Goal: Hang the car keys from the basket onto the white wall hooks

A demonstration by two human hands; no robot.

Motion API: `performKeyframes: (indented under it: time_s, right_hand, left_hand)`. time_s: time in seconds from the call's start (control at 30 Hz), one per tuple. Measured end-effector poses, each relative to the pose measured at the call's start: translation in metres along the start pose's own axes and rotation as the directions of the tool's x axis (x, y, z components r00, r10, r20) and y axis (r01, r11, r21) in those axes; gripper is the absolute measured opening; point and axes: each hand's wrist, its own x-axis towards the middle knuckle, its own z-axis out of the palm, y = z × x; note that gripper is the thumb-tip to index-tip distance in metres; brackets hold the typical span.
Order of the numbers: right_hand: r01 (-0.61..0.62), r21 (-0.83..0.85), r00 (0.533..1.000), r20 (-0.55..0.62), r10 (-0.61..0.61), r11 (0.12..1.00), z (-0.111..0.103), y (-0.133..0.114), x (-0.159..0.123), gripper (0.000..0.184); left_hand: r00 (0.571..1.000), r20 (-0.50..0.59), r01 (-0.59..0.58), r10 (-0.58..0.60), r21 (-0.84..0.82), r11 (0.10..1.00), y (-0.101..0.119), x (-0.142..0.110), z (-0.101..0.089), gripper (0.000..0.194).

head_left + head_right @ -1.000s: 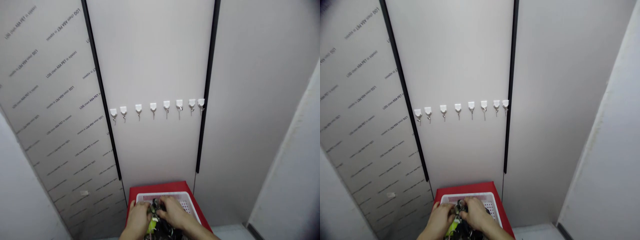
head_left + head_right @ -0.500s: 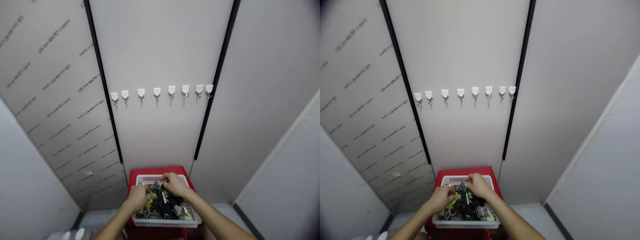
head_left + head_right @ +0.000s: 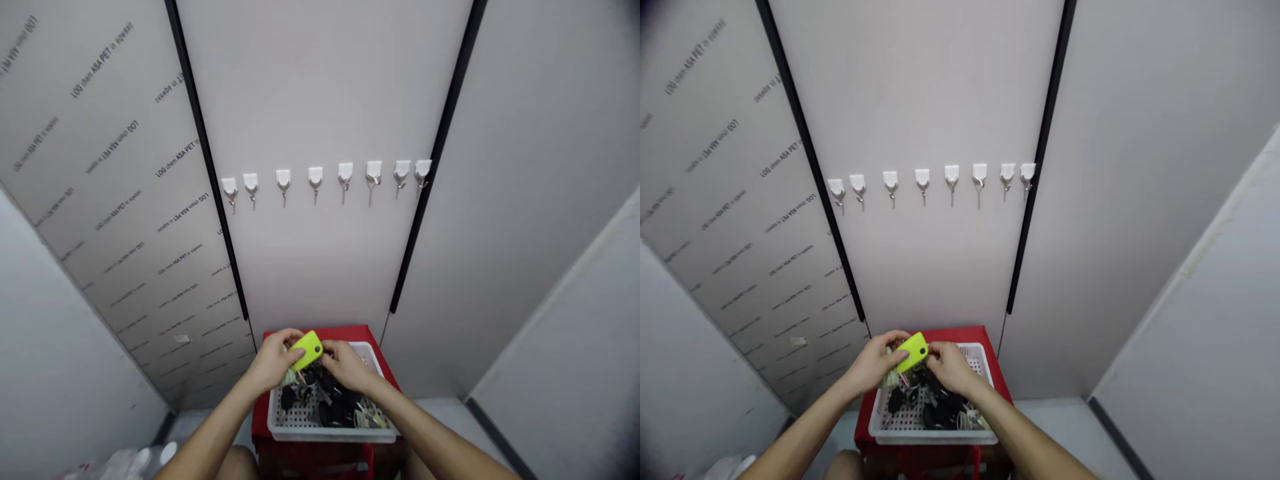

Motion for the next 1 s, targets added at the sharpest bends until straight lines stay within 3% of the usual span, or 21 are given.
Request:
performKeyframes:
  time_s: [0.1,0.17,0.23,0.33,0.47,0.57,0.7,0.77,0.87,1.0]
  right_hand:
    - [-0.036,0.307,0.996,0.085,0.01,0.951,-0.001,-0.015,-0.001,0.026]
    - [-0.029,0.442,0.988,0.151,-0.043,0.896,-0.001,-0.026,-0.003,0.025]
    - [0.0,0.497,0.971,0.209,-0.12,0.868,0.001,-0.033,-0.005,0.024]
    - [0.039,0.453,0.974,0.181,-0.134,0.89,0.008,-0.037,-0.004,0.021]
    - [0.034,0.459,0.977,0.172,-0.127,0.888,0.013,-0.037,-0.001,0.026]
    - [0.047,0.446,0.975,0.173,-0.138,0.894,0.003,-0.04,0.002,0.016]
    - [0.168,0.376,0.984,-0.006,-0.179,0.911,-0.016,-0.046,0.003,0.009]
    - [0.18,0.441,0.981,-0.014,-0.194,0.879,-0.019,-0.05,0.003,0.005]
    - [0.169,0.574,0.978,0.002,-0.208,0.801,-0.012,-0.052,0.004,0.026]
    - [0.181,0.58,0.983,-0.129,-0.13,0.794,0.0,-0.048,0.009,0.035]
  left_hand:
    - [0.997,-0.071,0.018,-0.041,-0.296,0.955,0.004,0.004,-0.001,0.027]
    - [0.982,-0.14,0.042,-0.124,-0.482,0.875,0.007,0.006,-0.002,0.028]
    - [0.958,-0.192,0.036,-0.211,-0.653,0.757,0.012,0.009,-0.002,0.029]
    - [0.939,-0.2,0.003,-0.281,-0.81,0.586,0.02,0.012,-0.004,0.031]
    - [0.937,-0.175,-0.01,-0.301,-0.877,0.48,0.03,0.014,-0.005,0.033]
    - [0.94,-0.16,-0.018,-0.3,-0.905,0.426,0.037,0.014,-0.005,0.033]
    - [0.952,-0.121,-0.01,-0.282,-0.931,0.366,0.046,0.017,-0.005,0.029]
    - [0.952,-0.124,-0.02,-0.282,-0.939,0.344,0.051,0.02,-0.004,0.027]
    - [0.939,-0.16,-0.061,-0.304,-0.948,0.311,0.058,0.025,-0.002,0.024]
    - [0.916,-0.215,-0.124,-0.338,-0.955,0.271,0.06,0.031,-0.005,0.019]
